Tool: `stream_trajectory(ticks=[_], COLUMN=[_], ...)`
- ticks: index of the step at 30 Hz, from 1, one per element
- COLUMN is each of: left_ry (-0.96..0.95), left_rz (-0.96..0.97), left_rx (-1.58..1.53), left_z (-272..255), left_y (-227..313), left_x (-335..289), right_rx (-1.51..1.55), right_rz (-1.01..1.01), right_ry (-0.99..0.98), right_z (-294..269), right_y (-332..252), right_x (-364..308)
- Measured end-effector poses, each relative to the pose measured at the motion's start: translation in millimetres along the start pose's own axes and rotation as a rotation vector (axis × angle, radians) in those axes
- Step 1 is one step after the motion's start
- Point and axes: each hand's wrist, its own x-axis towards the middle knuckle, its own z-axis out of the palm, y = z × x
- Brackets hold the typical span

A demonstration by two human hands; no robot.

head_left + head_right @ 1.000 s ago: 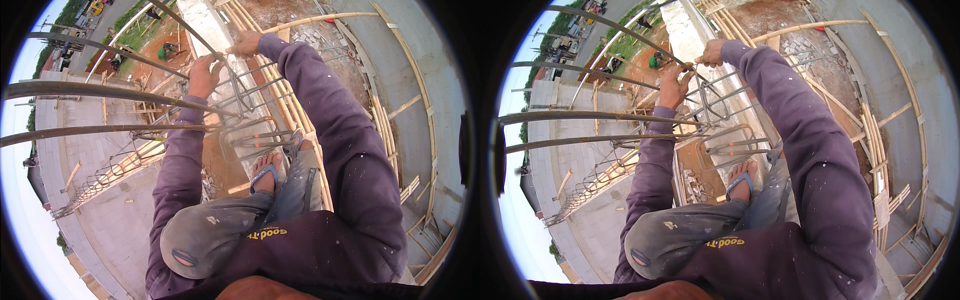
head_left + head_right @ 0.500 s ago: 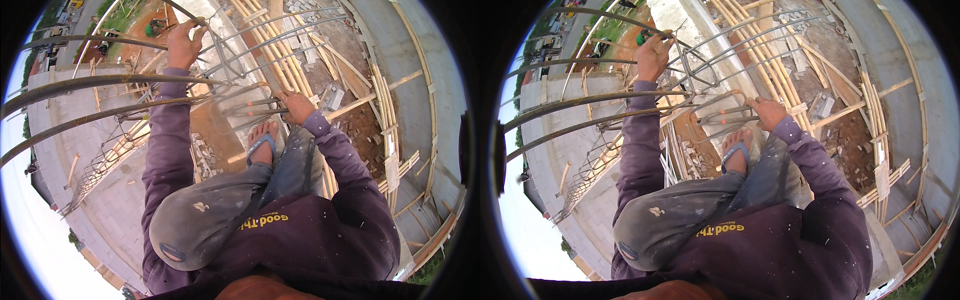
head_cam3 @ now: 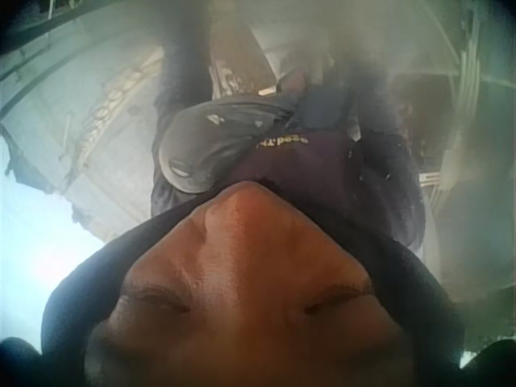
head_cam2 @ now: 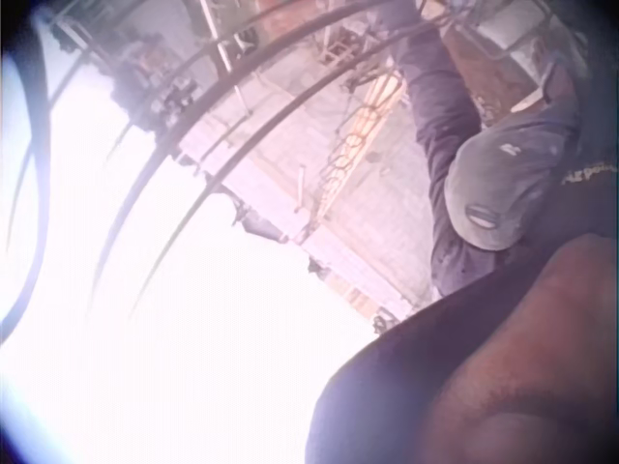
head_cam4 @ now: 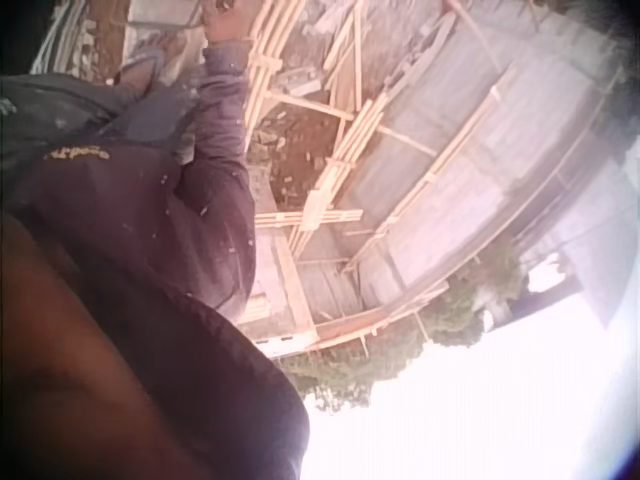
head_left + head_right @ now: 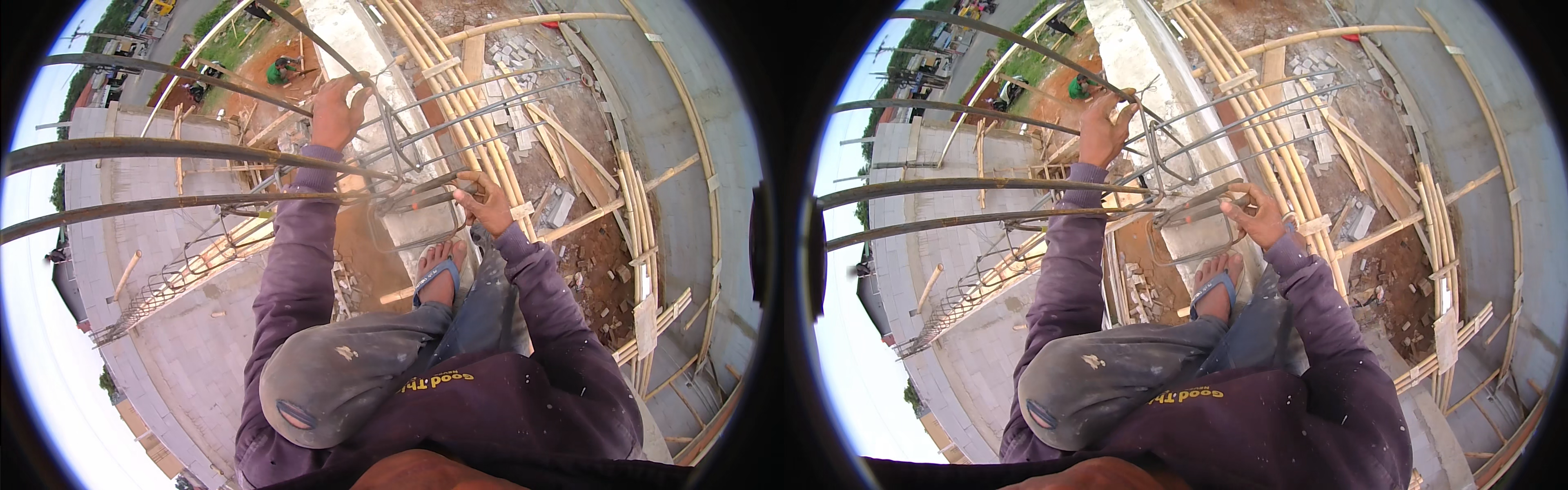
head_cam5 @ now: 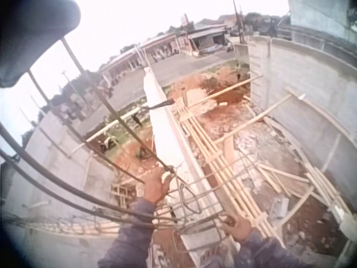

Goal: The person lifts and positions a rectangular metal rebar cage onto a vertical rebar column at a construction site. They then use a wire-tying tool to secure the cage to the column by twisting binding wires around the intersections.

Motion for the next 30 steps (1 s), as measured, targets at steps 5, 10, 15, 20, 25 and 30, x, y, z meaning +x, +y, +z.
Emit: stream_trajectory(ticks=[5,10,15,20,25,30], left_ry=[0.037,0.027,0.026,0.018,0.031,0.023], left_rz=[0.024,0.026,0.042,0.044,0.039,0.035], left_rx=[-0.022,0.009,0.005,0.048,0.008,0.002], left_z=[2,1,1,1,1,0], left_y=[-1,-1,-3,-2,3,1], left_x=[-1,0,0,0,1,1], right_rx=[0.142,0.183,0.235,0.707,0.998,0.622], right_rz=[0.043,0.288,0.292,0.227,0.113,0.125], right_ry=[0.232,0.232,0.177,0.330,0.325,0.527], right_z=[41,52,64,54,6,-67], right_y=[23,21,6,-7,-48,-93], right_x=[14,26,23,3,-11,-59])
